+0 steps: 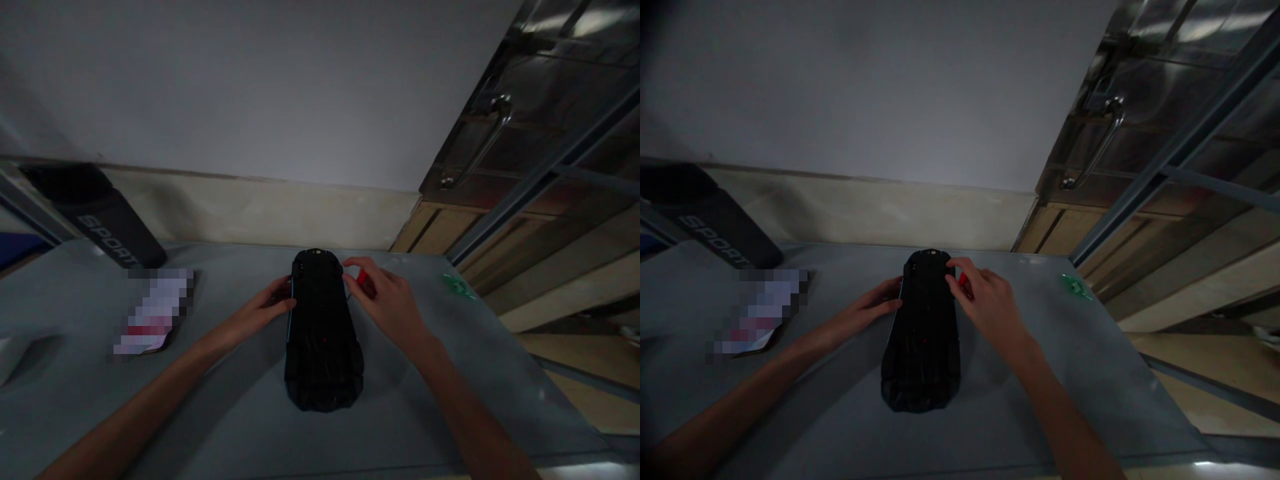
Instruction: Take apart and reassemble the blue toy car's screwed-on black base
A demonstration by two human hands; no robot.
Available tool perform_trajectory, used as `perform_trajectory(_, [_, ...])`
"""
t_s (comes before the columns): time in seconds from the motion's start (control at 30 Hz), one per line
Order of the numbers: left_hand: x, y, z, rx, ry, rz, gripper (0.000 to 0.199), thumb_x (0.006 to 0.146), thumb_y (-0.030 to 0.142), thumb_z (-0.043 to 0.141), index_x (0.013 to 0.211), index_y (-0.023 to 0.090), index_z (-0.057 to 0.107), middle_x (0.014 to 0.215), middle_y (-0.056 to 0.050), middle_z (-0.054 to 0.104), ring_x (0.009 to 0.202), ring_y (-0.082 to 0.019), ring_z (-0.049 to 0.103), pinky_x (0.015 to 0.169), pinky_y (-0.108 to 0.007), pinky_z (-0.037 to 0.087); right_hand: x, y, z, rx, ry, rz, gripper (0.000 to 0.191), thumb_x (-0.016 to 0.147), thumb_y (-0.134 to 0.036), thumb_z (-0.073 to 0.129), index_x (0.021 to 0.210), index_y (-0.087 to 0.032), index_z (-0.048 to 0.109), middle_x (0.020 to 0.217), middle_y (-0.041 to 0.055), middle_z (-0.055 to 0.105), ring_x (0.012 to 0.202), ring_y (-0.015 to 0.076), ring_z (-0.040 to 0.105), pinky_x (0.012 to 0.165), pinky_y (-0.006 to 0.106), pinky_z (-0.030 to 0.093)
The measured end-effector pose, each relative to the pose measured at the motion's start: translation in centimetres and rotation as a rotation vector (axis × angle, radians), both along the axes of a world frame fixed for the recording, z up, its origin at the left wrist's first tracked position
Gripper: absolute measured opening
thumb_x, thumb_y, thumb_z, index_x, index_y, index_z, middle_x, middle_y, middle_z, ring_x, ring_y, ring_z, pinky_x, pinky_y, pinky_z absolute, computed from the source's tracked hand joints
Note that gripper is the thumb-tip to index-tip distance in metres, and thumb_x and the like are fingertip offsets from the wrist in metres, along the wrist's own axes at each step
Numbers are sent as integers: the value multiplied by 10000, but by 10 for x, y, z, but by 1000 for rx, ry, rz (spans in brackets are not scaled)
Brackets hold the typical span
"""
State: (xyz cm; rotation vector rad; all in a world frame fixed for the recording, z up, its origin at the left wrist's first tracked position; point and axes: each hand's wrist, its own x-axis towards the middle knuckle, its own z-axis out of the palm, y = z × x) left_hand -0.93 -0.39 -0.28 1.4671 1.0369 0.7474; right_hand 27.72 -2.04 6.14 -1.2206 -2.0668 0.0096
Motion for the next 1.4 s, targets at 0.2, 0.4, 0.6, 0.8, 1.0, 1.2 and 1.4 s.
perform_trajectory(0.2, [0, 1, 0, 20, -5, -6, 850, 922, 567, 748, 1654, 219, 492, 1695, -136, 561, 1598, -370, 477, 1366, -538, 313, 4, -4, 11, -61, 10, 122, 311, 1075, -250, 506, 1338, -261, 671, 929, 40, 761, 716, 193, 695, 713, 332, 568])
perform_trajectory(0.4, [0, 2, -6, 27, -34, -6, 788, 938, 549, 746, 1628, 240, 522, 1728, -115, 521, 1612, -348, 461, 1365, -512, 318, 5, -1, 9, -98, 65, 45, 185, 1065, -290, 553, 1171, -259, 702, 691, -32, 669, 566, 166, 630, 618, 295, 510])
perform_trajectory(0.6, [0, 0, -3, 1, -20, 11, 834, 936, 544, 752, 1654, 215, 486, 1734, -142, 506, 1611, -348, 465, 1364, -514, 321, 4, -4, 8, -81, 32, -17, 210, 1090, -348, 551, 1188, -247, 708, 695, -23, 677, 574, 174, 645, 620, 303, 493])
perform_trajectory(0.8, [0, 1, -3, -1, -25, 9, 831, 925, 545, 764, 1652, 241, 502, 1721, -121, 529, 1610, -352, 468, 1367, -529, 317, 5, -7, 15, -87, -4, 108, 308, 1047, -212, 504, 1304, -252, 668, 865, 21, 752, 674, 183, 686, 678, 310, 535])
perform_trajectory(1.0, [-1, 2, -6, 4, -32, 9, 823, 926, 544, 769, 1648, 251, 504, 1716, -113, 537, 1605, -355, 471, 1371, -548, 301, 2, -7, 8, -51, -12, 33, 220, 1086, -294, 536, 1206, -265, 719, 643, -49, 640, 502, 146, 588, 576, 282, 453])
perform_trajectory(1.2, [0, 1, -4, 4, -25, 8, 856, 925, 540, 765, 1664, 218, 477, 1730, -131, 514, 1608, -352, 465, 1375, -529, 298, -1, -9, 4, 17, -62, -43, 254, 1115, -359, 528, 1239, -237, 713, 657, -29, 642, 570, 184, 658, 623, 311, 479])
perform_trajectory(1.4, [-1, 2, -5, 12, -26, 6, 853, 923, 562, 775, 1656, 230, 492, 1703, -135, 551, 1589, -369, 489, 1368, -550, 304, 4, -7, 14, 10, -45, 175, 346, 1043, -186, 513, 1356, -224, 655, 893, 31, 734, 760, 204, 706, 788, 350, 571])
